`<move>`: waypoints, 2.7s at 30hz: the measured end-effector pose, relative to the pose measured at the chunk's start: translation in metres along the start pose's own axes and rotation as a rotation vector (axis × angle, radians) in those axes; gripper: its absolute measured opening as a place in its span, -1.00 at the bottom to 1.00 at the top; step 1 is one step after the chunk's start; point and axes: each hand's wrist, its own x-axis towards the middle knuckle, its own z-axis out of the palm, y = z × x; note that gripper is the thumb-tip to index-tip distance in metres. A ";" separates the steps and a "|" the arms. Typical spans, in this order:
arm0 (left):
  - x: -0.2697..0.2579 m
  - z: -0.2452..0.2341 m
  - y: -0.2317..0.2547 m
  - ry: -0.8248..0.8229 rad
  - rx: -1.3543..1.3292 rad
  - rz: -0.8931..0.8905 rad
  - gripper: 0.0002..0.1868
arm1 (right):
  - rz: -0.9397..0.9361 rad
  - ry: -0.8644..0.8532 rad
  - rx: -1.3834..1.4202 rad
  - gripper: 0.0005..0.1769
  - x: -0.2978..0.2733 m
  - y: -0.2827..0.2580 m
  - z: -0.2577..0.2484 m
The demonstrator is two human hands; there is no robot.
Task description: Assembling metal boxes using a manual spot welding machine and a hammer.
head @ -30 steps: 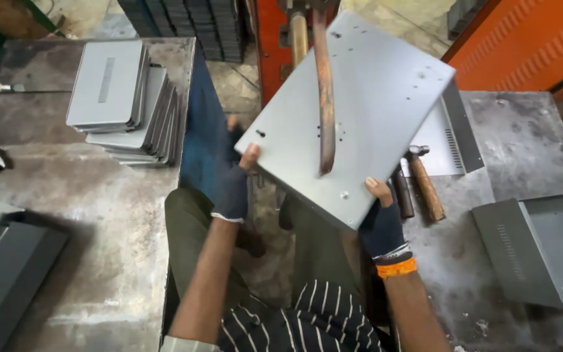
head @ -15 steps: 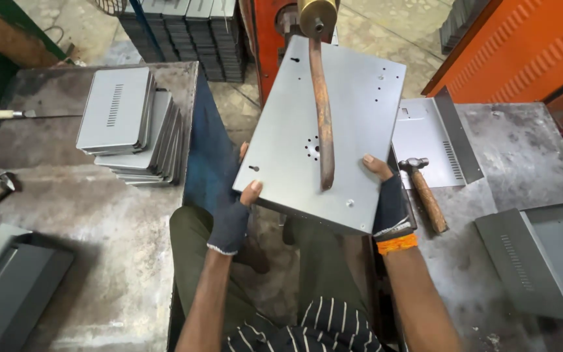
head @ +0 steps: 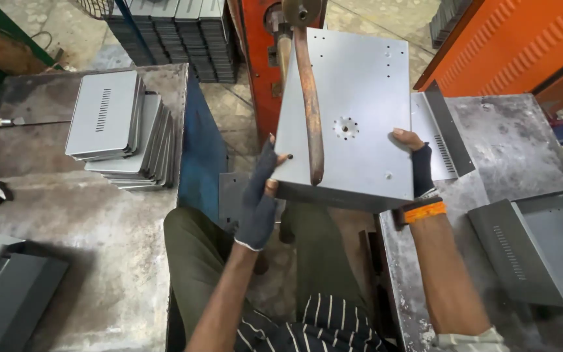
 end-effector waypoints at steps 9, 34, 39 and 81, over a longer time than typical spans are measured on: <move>-0.001 0.023 -0.011 0.126 -0.053 0.076 -0.52 | -0.045 0.035 -0.031 -0.30 0.000 0.002 -0.010; -0.007 0.035 -0.021 0.202 -0.195 -0.035 -0.42 | -0.161 0.090 -0.127 -0.44 0.005 0.006 -0.052; -0.010 0.033 -0.025 0.206 -0.168 -0.037 -0.46 | -0.083 0.026 -0.156 -0.40 0.012 0.005 -0.063; -0.030 0.028 -0.058 0.172 -0.411 -0.222 -0.16 | -0.133 0.005 -0.055 -0.49 0.032 0.024 -0.086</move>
